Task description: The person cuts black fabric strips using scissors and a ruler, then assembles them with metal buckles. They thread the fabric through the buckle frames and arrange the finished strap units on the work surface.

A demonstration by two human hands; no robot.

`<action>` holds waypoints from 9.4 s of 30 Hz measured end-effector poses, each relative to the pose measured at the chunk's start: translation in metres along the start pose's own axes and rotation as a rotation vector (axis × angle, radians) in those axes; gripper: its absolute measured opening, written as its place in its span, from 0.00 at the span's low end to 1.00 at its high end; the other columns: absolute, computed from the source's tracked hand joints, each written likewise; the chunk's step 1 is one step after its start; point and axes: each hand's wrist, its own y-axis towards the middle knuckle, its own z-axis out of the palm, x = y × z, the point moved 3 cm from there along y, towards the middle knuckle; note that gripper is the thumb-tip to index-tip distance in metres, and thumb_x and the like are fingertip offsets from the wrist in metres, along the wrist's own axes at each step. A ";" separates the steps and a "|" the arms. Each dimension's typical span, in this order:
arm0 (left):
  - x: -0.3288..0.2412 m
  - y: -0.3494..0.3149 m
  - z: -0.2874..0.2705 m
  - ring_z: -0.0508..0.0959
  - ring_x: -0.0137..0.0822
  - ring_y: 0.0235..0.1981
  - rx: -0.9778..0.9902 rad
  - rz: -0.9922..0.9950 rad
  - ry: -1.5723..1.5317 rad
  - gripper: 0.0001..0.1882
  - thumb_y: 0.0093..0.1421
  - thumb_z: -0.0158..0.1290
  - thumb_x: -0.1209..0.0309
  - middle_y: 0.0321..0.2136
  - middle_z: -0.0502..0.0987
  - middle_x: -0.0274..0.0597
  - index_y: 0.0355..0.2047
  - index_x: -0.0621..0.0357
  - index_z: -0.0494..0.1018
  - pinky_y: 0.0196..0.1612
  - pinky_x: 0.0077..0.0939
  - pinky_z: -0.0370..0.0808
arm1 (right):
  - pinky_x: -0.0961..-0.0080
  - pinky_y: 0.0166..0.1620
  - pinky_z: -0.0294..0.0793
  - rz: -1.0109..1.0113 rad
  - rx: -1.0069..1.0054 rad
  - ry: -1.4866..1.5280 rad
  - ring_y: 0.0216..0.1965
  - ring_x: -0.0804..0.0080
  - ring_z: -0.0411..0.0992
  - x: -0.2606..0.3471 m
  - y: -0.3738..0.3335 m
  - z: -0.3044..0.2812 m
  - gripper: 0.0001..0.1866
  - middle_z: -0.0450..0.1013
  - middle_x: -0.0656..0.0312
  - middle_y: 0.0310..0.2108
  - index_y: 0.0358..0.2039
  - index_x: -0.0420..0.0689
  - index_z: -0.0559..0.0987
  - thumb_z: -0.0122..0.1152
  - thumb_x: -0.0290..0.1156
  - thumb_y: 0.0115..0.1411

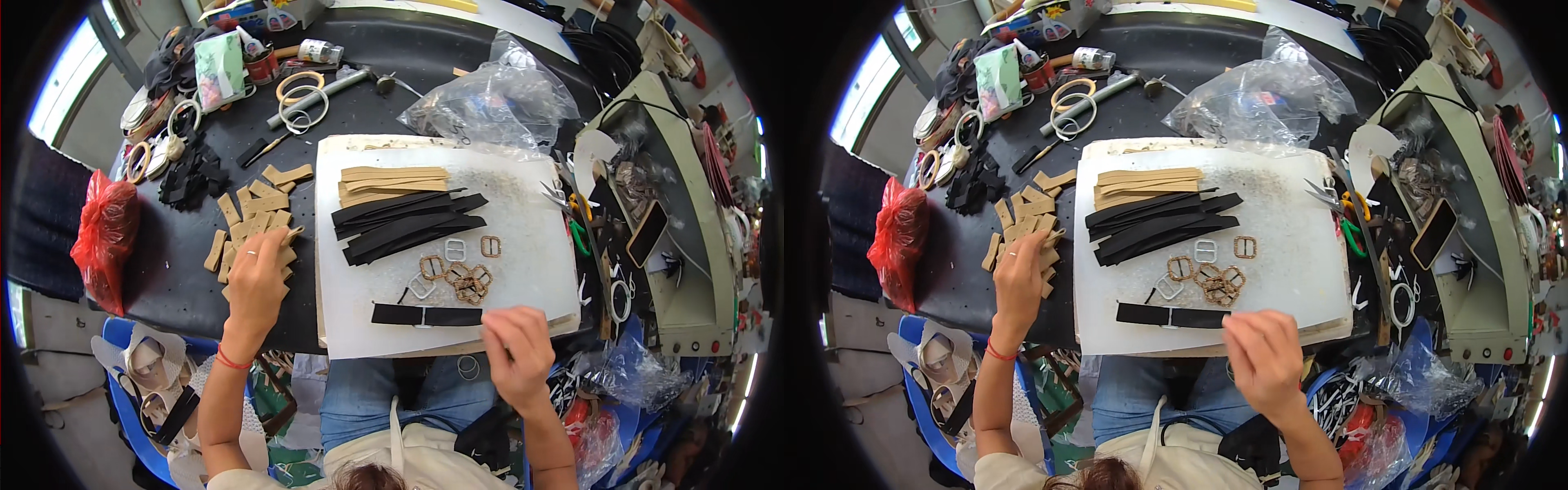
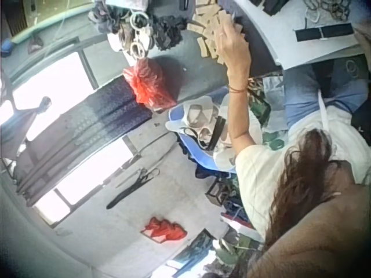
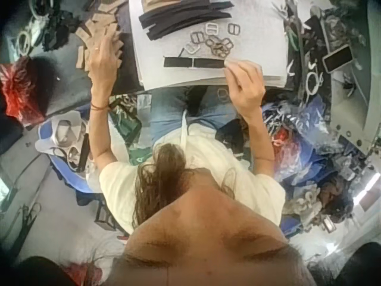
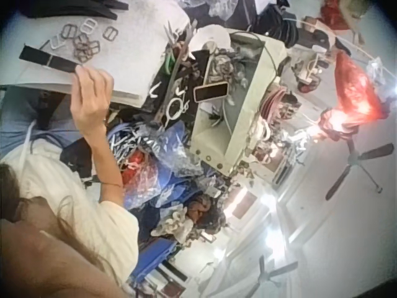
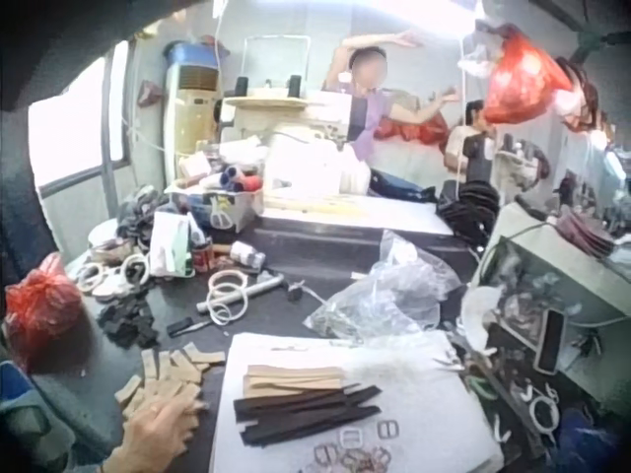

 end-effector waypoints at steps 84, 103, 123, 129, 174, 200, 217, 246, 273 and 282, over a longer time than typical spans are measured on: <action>-0.151 0.026 0.026 0.79 0.31 0.41 0.539 -0.427 -1.394 0.18 0.60 0.54 0.77 0.39 0.79 0.46 0.51 0.69 0.71 0.45 0.22 0.77 | 0.80 0.32 0.75 0.435 0.234 0.702 0.30 0.76 0.76 -0.017 0.052 -0.010 0.10 0.75 0.59 0.31 0.38 0.38 0.75 0.59 0.17 0.55; -0.164 0.007 0.036 0.79 0.30 0.39 0.133 -0.523 -1.517 0.14 0.61 0.53 0.79 0.39 0.78 0.46 0.48 0.68 0.72 0.44 0.20 0.77 | 0.83 0.36 0.74 0.611 -0.071 1.133 0.33 0.78 0.74 -0.007 0.037 0.001 0.10 0.76 0.60 0.34 0.43 0.35 0.76 0.57 0.21 0.61; -0.165 -0.002 0.025 0.79 0.34 0.41 0.033 -0.270 -1.342 0.14 0.58 0.52 0.85 0.40 0.78 0.49 0.45 0.70 0.73 0.45 0.25 0.78 | 0.84 0.31 0.68 0.850 0.016 1.498 0.32 0.83 0.68 0.000 0.029 0.024 0.11 0.73 0.65 0.33 0.41 0.41 0.70 0.61 0.29 0.61; -0.163 -0.001 0.027 0.79 0.33 0.40 0.170 -0.303 -1.427 0.14 0.58 0.53 0.84 0.39 0.78 0.47 0.46 0.71 0.71 0.46 0.25 0.77 | 0.83 0.33 0.69 0.715 0.019 1.431 0.31 0.82 0.67 0.002 0.027 0.027 0.08 0.72 0.65 0.33 0.40 0.40 0.72 0.59 0.28 0.62; -0.173 -0.009 0.010 0.79 0.33 0.37 0.031 -0.122 -1.097 0.15 0.54 0.52 0.87 0.47 0.71 0.52 0.43 0.67 0.72 0.38 0.21 0.79 | 0.73 0.30 0.72 -0.003 -0.149 0.311 0.27 0.60 0.70 0.025 0.019 0.009 0.15 0.71 0.54 0.30 0.38 0.38 0.75 0.63 0.14 0.50; -0.172 -0.010 -0.002 0.79 0.38 0.30 0.038 0.030 -0.696 0.24 0.49 0.64 0.72 0.38 0.76 0.47 0.47 0.65 0.73 0.32 0.24 0.77 | 0.85 0.27 0.62 0.691 0.189 1.103 0.24 0.84 0.62 0.005 0.005 0.020 0.10 0.64 0.66 0.27 0.28 0.37 0.72 0.48 0.27 0.65; -0.170 -0.015 -0.010 0.80 0.38 0.34 0.050 0.026 -0.721 0.23 0.50 0.64 0.72 0.39 0.77 0.48 0.47 0.64 0.74 0.36 0.25 0.79 | 0.87 0.28 0.61 0.715 0.064 1.092 0.25 0.84 0.60 0.021 0.006 0.015 0.09 0.62 0.66 0.28 0.26 0.37 0.70 0.46 0.25 0.62; -0.098 -0.018 -0.027 0.73 0.45 0.42 -0.014 -0.101 -0.289 0.22 0.47 0.64 0.75 0.39 0.77 0.47 0.45 0.62 0.74 0.46 0.34 0.69 | 0.74 0.37 0.70 -0.110 0.236 -0.050 0.36 0.63 0.70 0.019 0.025 0.017 0.14 0.73 0.60 0.34 0.38 0.43 0.80 0.65 0.24 0.49; -0.088 -0.007 0.003 0.71 0.47 0.42 0.204 -0.118 -0.276 0.17 0.51 0.61 0.75 0.44 0.72 0.48 0.42 0.62 0.74 0.46 0.37 0.68 | 0.69 0.46 0.65 -0.274 0.284 0.134 0.41 0.61 0.68 -0.022 0.114 0.093 0.08 0.72 0.61 0.36 0.34 0.39 0.76 0.52 0.23 0.53; -0.105 -0.026 0.012 0.79 0.31 0.39 0.142 -0.731 -1.306 0.14 0.63 0.51 0.77 0.39 0.78 0.48 0.48 0.72 0.71 0.44 0.25 0.80 | 0.73 0.27 0.71 0.015 0.067 0.167 0.25 0.63 0.72 0.032 0.038 0.022 0.11 0.74 0.55 0.28 0.36 0.38 0.78 0.64 0.17 0.50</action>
